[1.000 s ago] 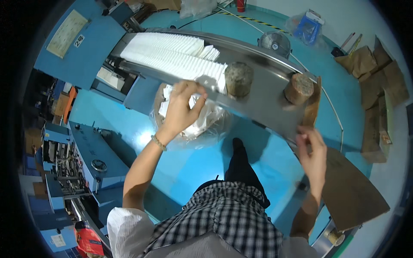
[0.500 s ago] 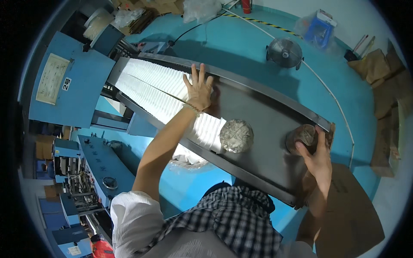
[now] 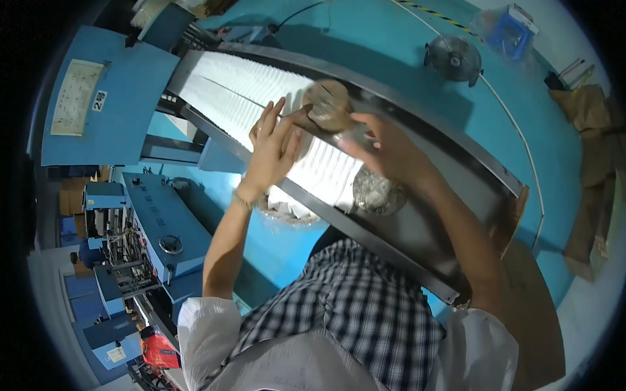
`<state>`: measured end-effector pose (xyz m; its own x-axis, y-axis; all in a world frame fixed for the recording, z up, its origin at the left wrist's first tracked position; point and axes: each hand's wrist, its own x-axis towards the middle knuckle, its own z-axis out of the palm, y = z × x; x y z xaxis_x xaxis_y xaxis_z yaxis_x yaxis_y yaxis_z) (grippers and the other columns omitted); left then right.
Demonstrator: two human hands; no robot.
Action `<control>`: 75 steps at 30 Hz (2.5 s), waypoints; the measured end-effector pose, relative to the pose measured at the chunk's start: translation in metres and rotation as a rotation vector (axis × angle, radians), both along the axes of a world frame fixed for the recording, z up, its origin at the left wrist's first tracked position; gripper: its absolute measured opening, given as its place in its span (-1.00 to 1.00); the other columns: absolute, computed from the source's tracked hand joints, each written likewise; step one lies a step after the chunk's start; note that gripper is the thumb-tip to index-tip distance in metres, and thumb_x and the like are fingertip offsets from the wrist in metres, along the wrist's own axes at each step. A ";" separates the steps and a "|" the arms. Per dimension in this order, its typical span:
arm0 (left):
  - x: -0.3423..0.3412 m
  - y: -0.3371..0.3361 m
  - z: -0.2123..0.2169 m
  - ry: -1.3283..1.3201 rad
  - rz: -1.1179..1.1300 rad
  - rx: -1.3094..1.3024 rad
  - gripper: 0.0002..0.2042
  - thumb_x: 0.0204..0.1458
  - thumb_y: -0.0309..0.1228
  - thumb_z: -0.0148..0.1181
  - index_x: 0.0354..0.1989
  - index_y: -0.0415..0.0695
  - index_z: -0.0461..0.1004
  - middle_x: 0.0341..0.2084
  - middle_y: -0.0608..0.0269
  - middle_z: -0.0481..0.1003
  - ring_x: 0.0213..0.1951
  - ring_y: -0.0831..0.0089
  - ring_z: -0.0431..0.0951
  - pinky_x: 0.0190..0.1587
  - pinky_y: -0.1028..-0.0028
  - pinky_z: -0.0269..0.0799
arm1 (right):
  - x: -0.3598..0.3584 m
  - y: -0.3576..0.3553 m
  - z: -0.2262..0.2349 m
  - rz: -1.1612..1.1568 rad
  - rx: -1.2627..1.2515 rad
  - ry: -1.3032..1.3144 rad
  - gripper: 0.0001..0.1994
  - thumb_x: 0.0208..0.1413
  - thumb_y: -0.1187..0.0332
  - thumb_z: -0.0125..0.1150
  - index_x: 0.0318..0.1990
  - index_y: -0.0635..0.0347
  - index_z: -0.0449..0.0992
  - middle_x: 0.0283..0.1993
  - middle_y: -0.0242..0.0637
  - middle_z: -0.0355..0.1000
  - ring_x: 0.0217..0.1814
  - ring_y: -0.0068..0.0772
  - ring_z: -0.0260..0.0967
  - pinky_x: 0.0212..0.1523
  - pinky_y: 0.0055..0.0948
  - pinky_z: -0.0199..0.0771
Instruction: Sort and arrange stacks of paper products from a machine onto a conveyor belt.
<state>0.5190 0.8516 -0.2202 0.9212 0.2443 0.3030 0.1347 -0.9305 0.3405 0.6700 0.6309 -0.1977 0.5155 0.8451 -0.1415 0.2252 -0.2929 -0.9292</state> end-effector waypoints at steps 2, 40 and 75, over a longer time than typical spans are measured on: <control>-0.030 -0.040 0.001 -0.018 -0.009 -0.059 -0.42 -0.06 -0.29 0.27 0.20 -0.12 0.34 0.39 -0.09 0.11 0.43 -0.14 0.01 0.32 -0.16 -0.16 | -0.011 -0.024 -0.002 0.199 -0.001 -0.303 -0.21 0.01 0.02 0.42 0.35 0.16 0.24 0.31 -0.05 0.22 0.37 -0.10 0.19 0.28 -0.20 0.26; -0.065 0.150 -0.085 -0.218 0.821 -0.175 -0.06 -0.05 0.22 0.27 0.31 -0.32 0.18 0.23 -0.13 0.31 0.41 -0.20 -0.05 0.25 -0.26 -0.24 | -0.159 -0.015 -0.061 -0.252 -0.160 -0.386 -0.24 0.26 0.15 0.19 0.48 0.21 -0.04 0.08 0.23 0.22 0.03 0.24 0.30 0.01 -0.07 0.37; 0.007 0.198 -0.011 0.335 0.567 -0.065 -0.28 -0.04 0.29 0.03 0.19 0.05 0.46 -0.11 -0.06 0.61 0.06 -0.03 0.56 0.12 0.14 0.41 | -0.064 0.021 -0.047 -0.324 -0.205 -0.306 -0.16 -0.05 -0.26 0.34 0.29 0.11 0.38 0.15 0.23 0.42 0.17 0.19 0.39 0.16 -0.07 0.41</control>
<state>0.5255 1.0500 -0.2315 0.6865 0.7270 -0.0095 0.7059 -0.6634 0.2481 0.6064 0.6521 -0.2447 0.7914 0.6048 -0.0891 0.3458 -0.5630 -0.7507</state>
